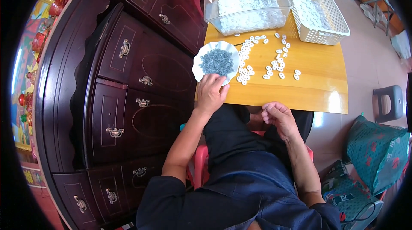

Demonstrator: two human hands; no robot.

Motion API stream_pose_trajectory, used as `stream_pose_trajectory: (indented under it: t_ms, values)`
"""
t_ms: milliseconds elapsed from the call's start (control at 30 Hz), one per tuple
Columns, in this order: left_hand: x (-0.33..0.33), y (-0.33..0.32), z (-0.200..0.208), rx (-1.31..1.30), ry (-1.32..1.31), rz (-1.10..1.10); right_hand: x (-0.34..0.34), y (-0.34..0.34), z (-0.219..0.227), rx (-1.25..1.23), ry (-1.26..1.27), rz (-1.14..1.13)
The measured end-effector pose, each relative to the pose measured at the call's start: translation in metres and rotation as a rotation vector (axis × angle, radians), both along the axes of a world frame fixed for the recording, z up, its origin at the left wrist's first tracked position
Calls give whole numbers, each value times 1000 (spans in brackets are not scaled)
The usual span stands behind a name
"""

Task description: Assembling small blue pins into white circular plastic button components.

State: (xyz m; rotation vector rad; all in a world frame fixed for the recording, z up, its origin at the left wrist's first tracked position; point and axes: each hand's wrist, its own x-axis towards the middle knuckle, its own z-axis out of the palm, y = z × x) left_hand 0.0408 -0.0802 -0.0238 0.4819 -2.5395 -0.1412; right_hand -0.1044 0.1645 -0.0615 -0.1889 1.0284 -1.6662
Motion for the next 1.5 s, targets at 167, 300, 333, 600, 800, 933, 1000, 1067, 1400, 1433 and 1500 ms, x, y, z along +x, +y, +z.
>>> stream_pose_trajectory:
  t_ms: [167,300,333,600,800,933,1000,1067,1400,1433,1500]
  values:
    - [-1,2,1,-3,10,-27,1,2,0,2,1,-1]
    - [-1,2,0,-40,44,-34,1,2,3,0,-4,-3]
    - [-1,2,-1,-64,70,-37,1,2,4,7,1,-7]
    - [-1,2,-4,-96,134,-67,1,0,4,14,4,-1]
    - [-1,6,3,57,223,-37,0,0,3,6,10,4]
    - [-4,10,19,249,285,-31,2,0,4,20,15,-5]
    - [-6,24,23,591,334,-116,4,0,5,13,19,-16]
    - [-9,41,18,738,313,-158,6,-1,6,5,22,-25]
    - [-30,108,8,1338,177,-244,13,-2,18,-48,6,-227]
    - [-31,108,9,1436,178,-217,14,-4,17,-68,30,-234]
    - [-30,105,8,1405,171,-214,9,-3,10,-115,68,-195]
